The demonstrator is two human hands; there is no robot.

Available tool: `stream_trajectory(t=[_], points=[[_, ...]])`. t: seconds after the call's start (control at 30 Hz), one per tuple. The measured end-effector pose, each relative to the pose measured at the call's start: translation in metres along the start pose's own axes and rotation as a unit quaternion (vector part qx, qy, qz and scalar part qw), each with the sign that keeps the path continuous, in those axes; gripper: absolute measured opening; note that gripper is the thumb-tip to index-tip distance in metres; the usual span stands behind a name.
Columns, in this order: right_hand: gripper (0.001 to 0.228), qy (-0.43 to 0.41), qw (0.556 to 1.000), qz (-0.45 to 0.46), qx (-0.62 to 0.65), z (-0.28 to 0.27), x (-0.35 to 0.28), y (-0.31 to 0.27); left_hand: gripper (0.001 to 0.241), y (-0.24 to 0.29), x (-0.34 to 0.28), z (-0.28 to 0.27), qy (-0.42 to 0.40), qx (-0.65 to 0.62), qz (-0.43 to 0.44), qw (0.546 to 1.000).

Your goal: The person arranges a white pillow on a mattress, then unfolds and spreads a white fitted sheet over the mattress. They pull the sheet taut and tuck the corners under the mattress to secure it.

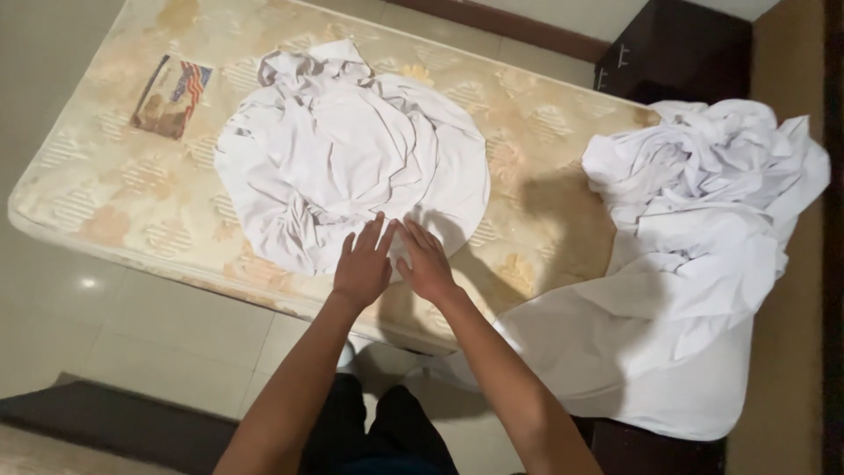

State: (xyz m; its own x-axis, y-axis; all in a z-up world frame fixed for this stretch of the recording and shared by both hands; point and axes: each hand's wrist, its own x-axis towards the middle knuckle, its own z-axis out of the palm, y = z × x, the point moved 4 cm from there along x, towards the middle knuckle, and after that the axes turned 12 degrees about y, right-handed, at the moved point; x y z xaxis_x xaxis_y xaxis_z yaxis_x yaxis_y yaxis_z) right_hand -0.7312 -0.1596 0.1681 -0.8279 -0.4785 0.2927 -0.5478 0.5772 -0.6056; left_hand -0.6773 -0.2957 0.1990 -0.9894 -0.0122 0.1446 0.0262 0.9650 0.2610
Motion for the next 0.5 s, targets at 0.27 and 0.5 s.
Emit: stream_trajectory(t=[0.27, 0.5], points=[[0.076, 0.007, 0.999, -0.037, -0.039, -0.001, 0.045, -0.011, 0.083, -0.022, 0.027, -0.013, 0.046, -0.033, 0.009, 0.998], [0.069, 0.065, 0.995, -0.044, -0.061, 0.048, 0.081, -0.002, 0.081, -0.082, 0.052, -0.015, 0.014, -0.059, 0.002, 0.998]])
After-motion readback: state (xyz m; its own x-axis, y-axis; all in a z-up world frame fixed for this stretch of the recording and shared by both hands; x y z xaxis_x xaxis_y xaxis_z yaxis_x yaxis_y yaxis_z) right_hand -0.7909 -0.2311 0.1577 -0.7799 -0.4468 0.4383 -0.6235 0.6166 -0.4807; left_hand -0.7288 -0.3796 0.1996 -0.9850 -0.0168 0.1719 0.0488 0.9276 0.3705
